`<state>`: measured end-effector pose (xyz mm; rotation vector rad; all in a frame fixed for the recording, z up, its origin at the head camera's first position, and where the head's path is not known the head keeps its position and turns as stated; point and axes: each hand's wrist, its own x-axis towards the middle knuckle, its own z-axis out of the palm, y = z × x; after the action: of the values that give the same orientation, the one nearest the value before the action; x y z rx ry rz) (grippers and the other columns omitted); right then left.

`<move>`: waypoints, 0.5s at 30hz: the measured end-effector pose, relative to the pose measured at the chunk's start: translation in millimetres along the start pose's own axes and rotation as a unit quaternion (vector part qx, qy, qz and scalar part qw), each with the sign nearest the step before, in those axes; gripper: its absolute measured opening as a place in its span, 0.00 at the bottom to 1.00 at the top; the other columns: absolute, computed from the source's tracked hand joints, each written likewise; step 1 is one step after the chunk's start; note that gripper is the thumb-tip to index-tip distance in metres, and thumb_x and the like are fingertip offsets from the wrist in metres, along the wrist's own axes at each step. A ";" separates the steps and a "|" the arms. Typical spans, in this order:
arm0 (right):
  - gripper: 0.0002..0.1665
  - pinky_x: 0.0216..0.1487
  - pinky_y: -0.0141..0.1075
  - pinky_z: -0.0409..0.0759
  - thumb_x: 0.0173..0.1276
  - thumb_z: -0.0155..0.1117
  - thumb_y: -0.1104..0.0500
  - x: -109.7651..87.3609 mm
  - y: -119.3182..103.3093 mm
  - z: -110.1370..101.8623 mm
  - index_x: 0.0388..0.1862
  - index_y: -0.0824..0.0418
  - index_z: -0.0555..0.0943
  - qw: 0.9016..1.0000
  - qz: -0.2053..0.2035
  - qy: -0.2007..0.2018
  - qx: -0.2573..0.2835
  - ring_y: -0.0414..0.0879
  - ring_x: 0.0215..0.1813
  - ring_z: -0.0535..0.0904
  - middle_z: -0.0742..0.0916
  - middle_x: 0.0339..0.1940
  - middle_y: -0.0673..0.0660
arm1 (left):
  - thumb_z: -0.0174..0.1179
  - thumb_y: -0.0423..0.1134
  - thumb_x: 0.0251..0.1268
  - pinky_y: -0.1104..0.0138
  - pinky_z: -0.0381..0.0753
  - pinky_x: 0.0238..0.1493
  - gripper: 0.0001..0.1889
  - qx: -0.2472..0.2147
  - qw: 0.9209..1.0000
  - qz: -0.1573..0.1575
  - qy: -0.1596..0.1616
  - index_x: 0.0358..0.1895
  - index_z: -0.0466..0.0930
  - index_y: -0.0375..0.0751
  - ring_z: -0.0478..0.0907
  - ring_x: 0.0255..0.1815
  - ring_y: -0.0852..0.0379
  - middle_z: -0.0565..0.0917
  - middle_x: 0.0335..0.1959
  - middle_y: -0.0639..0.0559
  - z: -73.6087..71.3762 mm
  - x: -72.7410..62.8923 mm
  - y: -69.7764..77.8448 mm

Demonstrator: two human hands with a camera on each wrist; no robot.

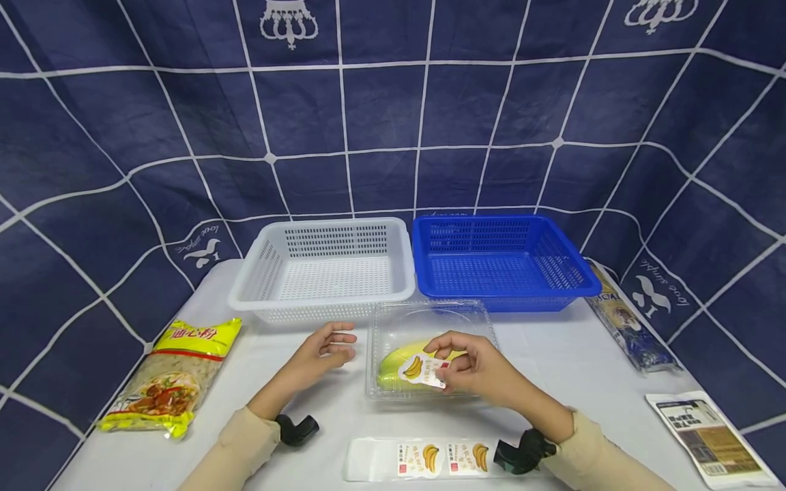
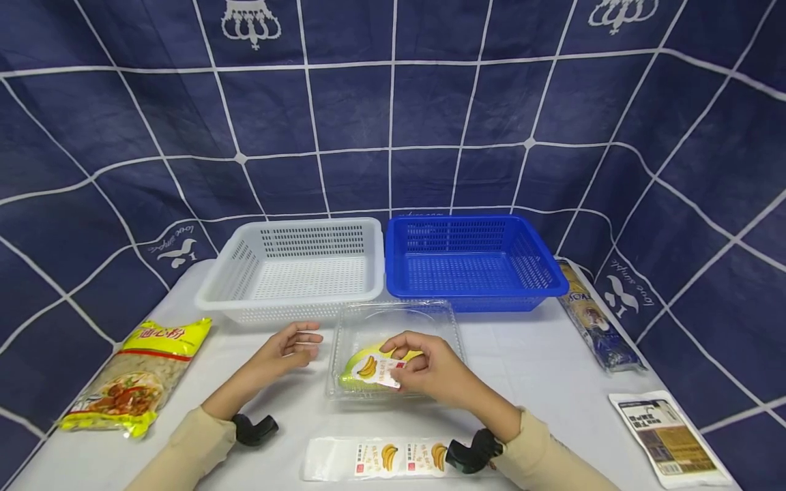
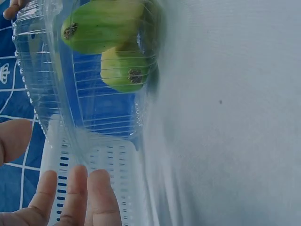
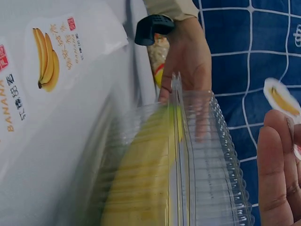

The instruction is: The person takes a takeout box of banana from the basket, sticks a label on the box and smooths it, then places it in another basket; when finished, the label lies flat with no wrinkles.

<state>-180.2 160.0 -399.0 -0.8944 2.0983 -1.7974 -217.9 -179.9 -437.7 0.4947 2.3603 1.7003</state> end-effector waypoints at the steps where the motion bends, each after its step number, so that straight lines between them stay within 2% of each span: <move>1: 0.20 0.40 0.45 0.92 0.73 0.65 0.74 0.2 -0.1 -1.1 0.61 0.82 0.76 1.000 0.005 0.003 -0.001 0.40 0.38 0.90 0.81 0.48 0.63 | 0.65 0.34 0.76 0.64 0.85 0.55 0.32 -0.003 1.000 0.000 0.001 0.76 0.66 0.23 0.81 0.64 0.35 0.78 0.67 0.26 1.0 1.1 -0.1; 4: 0.22 0.41 0.43 0.92 0.73 0.63 0.74 1.0 -0.3 -4.6 0.62 0.84 0.76 1.000 0.017 0.008 -0.004 0.41 0.38 0.91 0.85 0.48 0.69 | 0.66 0.35 0.76 0.57 0.86 0.60 0.37 -0.013 1.000 -0.008 -0.001 0.80 0.59 0.27 0.78 0.68 0.31 0.74 0.72 0.25 3.4 3.6 0.1; 7: 0.18 0.40 0.44 0.92 0.73 0.61 0.74 2.0 0.1 -8.4 0.58 0.84 0.77 1.000 0.020 0.009 -0.006 0.44 0.36 0.91 0.88 0.45 0.76 | 0.67 0.36 0.75 0.48 0.85 0.64 0.43 -0.025 1.000 -0.015 -0.010 0.85 0.52 0.34 0.74 0.72 0.28 0.70 0.76 0.25 5.6 5.9 1.6; 10: 0.11 0.39 0.45 0.92 0.75 0.58 0.73 3.5 0.3 -11.5 0.50 0.82 0.79 1.000 0.020 0.011 -0.013 0.47 0.35 0.91 0.89 0.45 0.76 | 0.69 0.38 0.74 0.43 0.83 0.65 0.48 -0.034 0.999 -0.008 -0.030 0.87 0.48 0.40 0.71 0.74 0.25 0.65 0.78 0.23 7.6 8.0 3.0; 15: 0.10 0.37 0.48 0.92 0.79 0.59 0.71 7.3 -1.1 -13.8 0.49 0.80 0.81 0.999 0.018 0.015 -0.030 0.50 0.33 0.91 0.89 0.41 0.66 | 0.72 0.39 0.72 0.40 0.81 0.66 0.52 -0.052 0.997 0.007 -0.062 0.89 0.45 0.44 0.66 0.77 0.21 0.59 0.81 0.21 12.0 12.6 2.6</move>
<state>-193.1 166.8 -393.5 -0.8442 2.1836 -1.7493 -225.0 -163.9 -438.6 0.5812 2.1750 1.7358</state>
